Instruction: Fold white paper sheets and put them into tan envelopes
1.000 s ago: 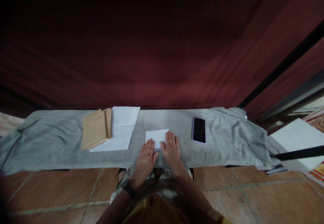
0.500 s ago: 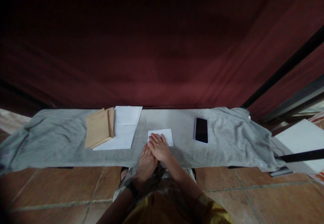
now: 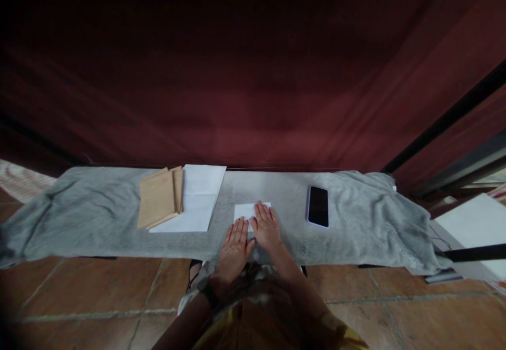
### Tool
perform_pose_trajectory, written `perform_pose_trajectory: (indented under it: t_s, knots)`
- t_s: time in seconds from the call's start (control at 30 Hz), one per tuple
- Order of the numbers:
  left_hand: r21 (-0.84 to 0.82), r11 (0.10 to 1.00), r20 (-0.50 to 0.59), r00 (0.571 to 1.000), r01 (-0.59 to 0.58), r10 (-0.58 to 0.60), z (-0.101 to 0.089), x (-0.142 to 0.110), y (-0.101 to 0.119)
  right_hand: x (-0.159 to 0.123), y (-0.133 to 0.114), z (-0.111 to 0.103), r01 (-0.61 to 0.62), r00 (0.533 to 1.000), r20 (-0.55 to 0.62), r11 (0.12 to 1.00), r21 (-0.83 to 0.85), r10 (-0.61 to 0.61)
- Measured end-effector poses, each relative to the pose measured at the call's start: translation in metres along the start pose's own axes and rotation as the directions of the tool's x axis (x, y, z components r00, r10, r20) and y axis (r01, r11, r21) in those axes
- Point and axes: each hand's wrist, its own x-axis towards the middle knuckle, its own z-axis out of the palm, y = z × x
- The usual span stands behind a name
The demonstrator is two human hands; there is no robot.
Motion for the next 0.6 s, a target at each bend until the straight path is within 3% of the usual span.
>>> perform_pose_trajectory:
  t_s: [0.27,0.4,0.6]
  knots:
    - [-0.014,1.0,0.03,1.0,0.003,-0.003,-0.004,0.009,0.001,-0.028,0.013,-0.004,-0.036,0.998,-0.047,0.998,-0.059,0.033]
    - [-0.059,0.998,0.031,0.999,-0.016,0.018,-0.003,0.028,0.006,-0.032,0.014,-0.004,-0.032,0.997,-0.072,0.997,-0.076,0.027]
    - [-0.073,0.997,0.154,0.988,-0.016,0.027,0.003,0.06,0.014,-0.032,0.014,-0.004,-0.006,0.997,-0.082,0.992,-0.124,-0.005]
